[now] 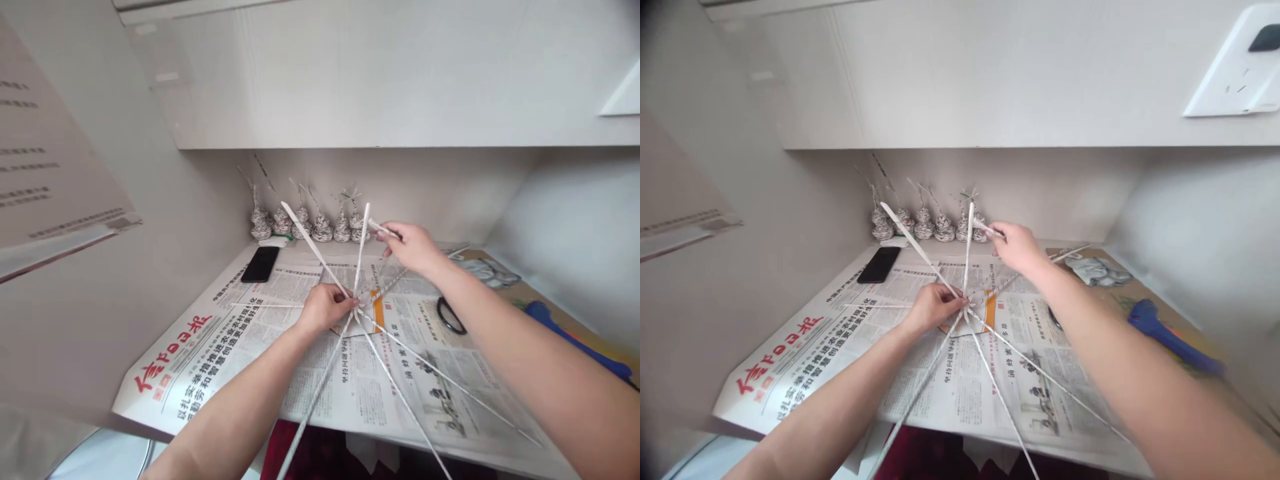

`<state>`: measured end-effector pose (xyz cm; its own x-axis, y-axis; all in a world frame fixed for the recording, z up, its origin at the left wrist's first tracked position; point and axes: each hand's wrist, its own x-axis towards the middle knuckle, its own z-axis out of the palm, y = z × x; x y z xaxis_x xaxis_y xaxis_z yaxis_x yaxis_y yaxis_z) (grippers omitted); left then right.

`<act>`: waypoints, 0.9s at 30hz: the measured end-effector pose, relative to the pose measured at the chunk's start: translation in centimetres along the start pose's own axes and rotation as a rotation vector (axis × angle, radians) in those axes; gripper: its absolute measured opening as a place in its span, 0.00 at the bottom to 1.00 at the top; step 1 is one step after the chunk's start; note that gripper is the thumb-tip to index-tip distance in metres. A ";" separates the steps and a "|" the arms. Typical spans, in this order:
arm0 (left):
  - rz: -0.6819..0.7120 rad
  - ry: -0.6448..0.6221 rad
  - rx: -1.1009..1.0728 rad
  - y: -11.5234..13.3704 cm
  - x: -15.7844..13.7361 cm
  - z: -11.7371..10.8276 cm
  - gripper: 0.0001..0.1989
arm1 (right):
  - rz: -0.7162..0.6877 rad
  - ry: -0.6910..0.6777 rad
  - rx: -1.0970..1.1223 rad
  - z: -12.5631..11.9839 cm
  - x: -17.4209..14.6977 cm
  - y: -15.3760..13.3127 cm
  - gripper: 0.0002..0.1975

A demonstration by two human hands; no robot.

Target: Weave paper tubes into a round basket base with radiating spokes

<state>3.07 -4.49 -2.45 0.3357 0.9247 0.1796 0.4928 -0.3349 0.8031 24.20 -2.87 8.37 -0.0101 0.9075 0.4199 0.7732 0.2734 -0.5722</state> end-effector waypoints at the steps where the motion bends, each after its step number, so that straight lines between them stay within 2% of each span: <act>1: 0.002 0.003 0.018 0.1 0.0 0.0 0.15 | 0.003 -0.002 0.041 -0.8 1.1 -0.6 0.11; 3: -0.001 0.003 0.029 0.2 0.0 -0.2 0.14 | 0.021 0.030 0.055 -2.3 2.7 -1.7 0.11; 6: -0.006 -0.003 0.017 0.3 0.0 -0.4 0.14 | 0.003 0.002 -0.015 -3.4 3.5 -3.3 0.11; 11: -0.016 0.001 0.050 0.5 0.0 -0.5 0.14 | -0.060 -0.054 -0.107 -3.2 2.6 -4.2 0.13; 19: -0.005 0.010 -0.061 0.0 0.2 -0.6 0.15 | -0.237 -0.206 -0.319 0.0 -0.4 -2.7 0.15; 23: -0.058 -0.003 -0.324 -0.2 0.5 -0.9 0.15 | -0.320 -0.317 -0.401 2.2 -3.5 -2.3 0.17; 27: -0.074 -0.036 -0.516 0.2 0.6 -1.4 0.21 | -0.338 -0.356 -0.283 3.6 -5.4 -1.4 0.19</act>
<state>2.26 -3.74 -1.44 0.3470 0.9326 0.0989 0.0599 -0.1273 0.9901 20.86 -6.99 4.36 -0.4616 0.8495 0.2554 0.8292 0.5155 -0.2159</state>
